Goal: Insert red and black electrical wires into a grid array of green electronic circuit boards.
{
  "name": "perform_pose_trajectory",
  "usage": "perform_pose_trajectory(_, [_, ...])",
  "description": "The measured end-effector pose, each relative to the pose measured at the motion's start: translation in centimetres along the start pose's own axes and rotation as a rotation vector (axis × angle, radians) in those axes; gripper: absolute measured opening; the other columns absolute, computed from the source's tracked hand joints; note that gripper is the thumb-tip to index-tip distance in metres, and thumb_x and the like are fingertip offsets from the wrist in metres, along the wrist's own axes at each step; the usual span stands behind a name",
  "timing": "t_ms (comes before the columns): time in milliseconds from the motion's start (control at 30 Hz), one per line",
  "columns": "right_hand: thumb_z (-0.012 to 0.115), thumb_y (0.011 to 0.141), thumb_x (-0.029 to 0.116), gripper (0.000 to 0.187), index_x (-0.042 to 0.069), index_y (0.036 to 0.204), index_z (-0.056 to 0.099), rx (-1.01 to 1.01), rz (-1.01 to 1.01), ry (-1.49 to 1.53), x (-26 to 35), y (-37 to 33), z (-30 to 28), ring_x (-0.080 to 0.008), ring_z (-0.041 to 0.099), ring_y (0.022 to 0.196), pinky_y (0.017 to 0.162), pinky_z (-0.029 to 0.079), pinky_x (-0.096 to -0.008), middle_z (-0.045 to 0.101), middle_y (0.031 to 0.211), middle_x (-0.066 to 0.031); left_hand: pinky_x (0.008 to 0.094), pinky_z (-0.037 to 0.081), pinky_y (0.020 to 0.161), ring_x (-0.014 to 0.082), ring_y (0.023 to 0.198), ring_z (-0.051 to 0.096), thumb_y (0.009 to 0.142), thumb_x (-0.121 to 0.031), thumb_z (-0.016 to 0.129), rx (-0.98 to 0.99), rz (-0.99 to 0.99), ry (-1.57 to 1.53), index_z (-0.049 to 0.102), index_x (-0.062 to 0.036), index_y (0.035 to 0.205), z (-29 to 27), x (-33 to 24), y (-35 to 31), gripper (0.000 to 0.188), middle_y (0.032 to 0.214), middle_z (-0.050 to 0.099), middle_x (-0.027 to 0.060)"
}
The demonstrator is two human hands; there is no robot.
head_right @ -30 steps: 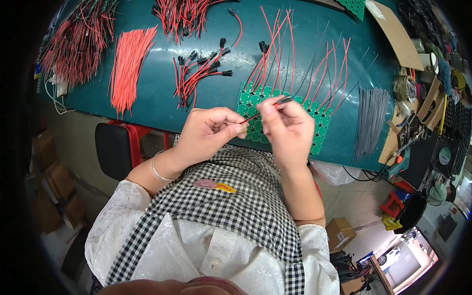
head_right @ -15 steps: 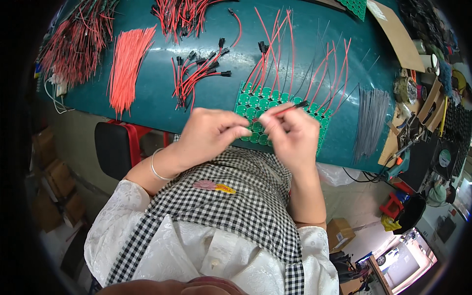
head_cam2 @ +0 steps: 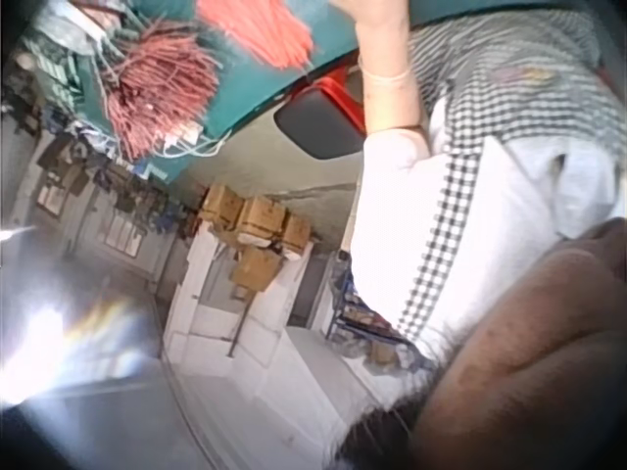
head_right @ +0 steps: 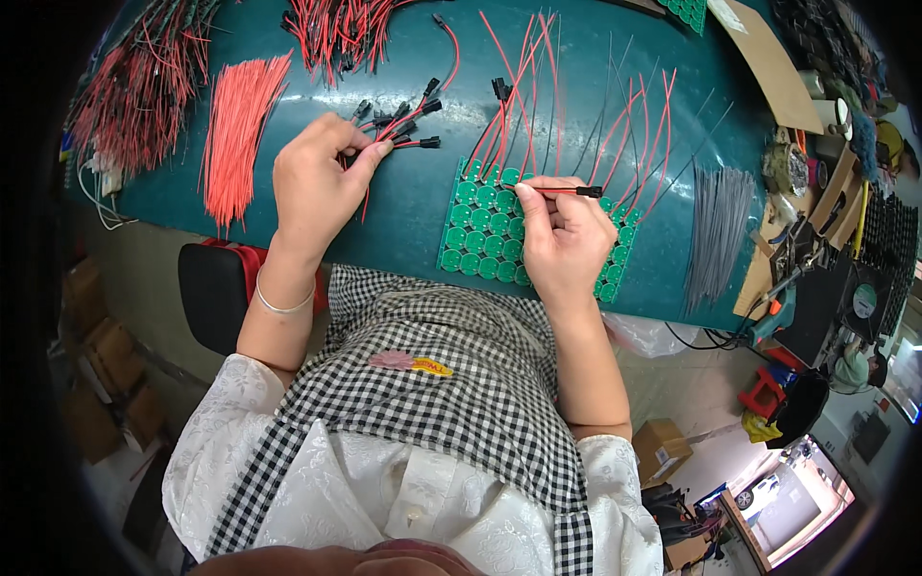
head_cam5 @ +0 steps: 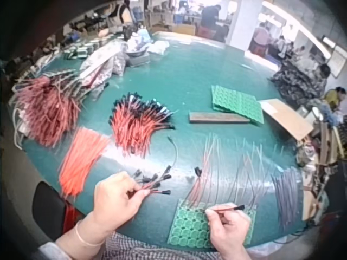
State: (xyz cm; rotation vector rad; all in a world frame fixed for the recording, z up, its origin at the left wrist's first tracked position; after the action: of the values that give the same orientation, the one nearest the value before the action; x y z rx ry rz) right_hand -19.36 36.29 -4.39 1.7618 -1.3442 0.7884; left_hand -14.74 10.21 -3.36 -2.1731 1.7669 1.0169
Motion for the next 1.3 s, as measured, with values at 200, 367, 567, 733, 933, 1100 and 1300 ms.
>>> perform_pose_trajectory(200, [0.078,0.084,0.002,0.008,-0.001,0.081,0.072,-0.027,-0.004,0.014,-0.4,-0.1,-0.3,-0.0122,0.059,0.058,0.052,0.046,-0.026,0.072,0.082,-0.0077,0.0262,0.038,0.049,0.0086,0.054,0.051,0.08,-0.006,0.082,-0.038,-0.064,-0.244,0.071,-0.0006,0.076,-0.2,1.1,0.3,0.013,0.068,0.061,0.0047])
perform_pose_trajectory(367, [0.077,0.084,0.001,0.007,-0.001,0.081,0.072,0.023,-0.056,-0.026,0.1,0.1,0.1,-0.0126,0.058,0.058,0.052,0.045,-0.0275,0.071,0.081,-0.0077,0.0217,0.031,0.049,0.002,0.056,0.042,0.082,-0.005,0.081,-0.074,-0.242,-0.495,0.073,0.0003,0.08,-0.6,3.3,0.0,0.01,0.068,0.06,-0.0005])
perform_pose_trajectory(567, [0.078,0.084,0.002,0.01,-0.001,0.079,0.07,0.037,-0.061,-0.023,0.2,0.2,0.3,-0.0151,0.058,0.058,0.051,0.044,-0.0294,0.071,0.081,-0.0077,0.0223,0.028,0.049,0.0025,0.056,0.038,0.083,-0.005,0.081,0.037,-0.129,-0.334,0.072,0.002,0.081,-0.6,1.8,-0.3,0.012,0.067,0.059,-0.0032])
perform_pose_trajectory(733, [0.078,0.084,0.003,0.015,0.0,0.078,0.064,0.011,-0.173,-0.138,1.7,0.1,0.6,-0.0198,0.058,0.056,0.05,0.045,-0.0327,0.067,0.079,-0.0089,0.0224,0.031,0.049,0.003,0.055,0.04,0.086,-0.006,0.079,-0.006,-0.084,-0.266,0.071,0.0021,0.084,-1.7,0.3,-0.6,0.011,0.073,0.064,-0.0012])
perform_pose_trajectory(933, [0.077,0.084,0.006,0.019,0.003,0.08,0.06,0.086,-0.224,-0.351,3.0,0.8,2.3,-0.0282,0.059,0.055,0.05,0.046,-0.0362,0.063,0.075,-0.0097,0.0198,0.043,0.048,0.0074,0.055,0.057,0.095,-0.003,0.067,0.061,-0.366,-1.036,0.063,0.0016,0.093,0.4,0.8,-2.4,0.006,0.09,0.074,0.0142])
perform_pose_trajectory(1100, [0.08,0.082,0.008,0.021,0.004,0.08,0.06,-0.018,-0.21,-0.282,3.0,0.6,1.7,-0.0242,0.06,0.055,0.049,0.046,-0.0345,0.063,0.073,-0.0083,0.023,0.052,0.048,0.014,0.058,0.064,0.094,0.002,0.065,0.301,-0.458,-1.283,0.06,0.0011,0.099,3.2,-2.0,-4.0,0.007,0.096,0.074,0.0205])
perform_pose_trajectory(1300, [0.073,0.09,0.0,0.01,-0.004,0.098,0.067,0.319,0.272,0.645,3.6,-1.0,2.8,-0.0078,0.061,0.071,0.053,0.047,-0.0212,0.063,0.088,-0.0053,0.022,0.053,0.056,0.0112,0.065,0.065,0.094,-0.002,0.068,0.571,-0.543,-1.378,0.064,0.0024,0.102,6.1,-5.2,-6.5,0.009,0.092,0.073,0.0141])
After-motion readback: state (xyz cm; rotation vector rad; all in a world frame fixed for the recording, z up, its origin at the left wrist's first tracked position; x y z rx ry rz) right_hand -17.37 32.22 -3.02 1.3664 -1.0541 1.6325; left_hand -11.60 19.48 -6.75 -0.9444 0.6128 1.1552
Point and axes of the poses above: each hand's wrist, its own y-axis towards the middle knuckle, its own z-axis out of the palm, x = y × z, the point moved 10 cm from there along y, towards the middle knuckle
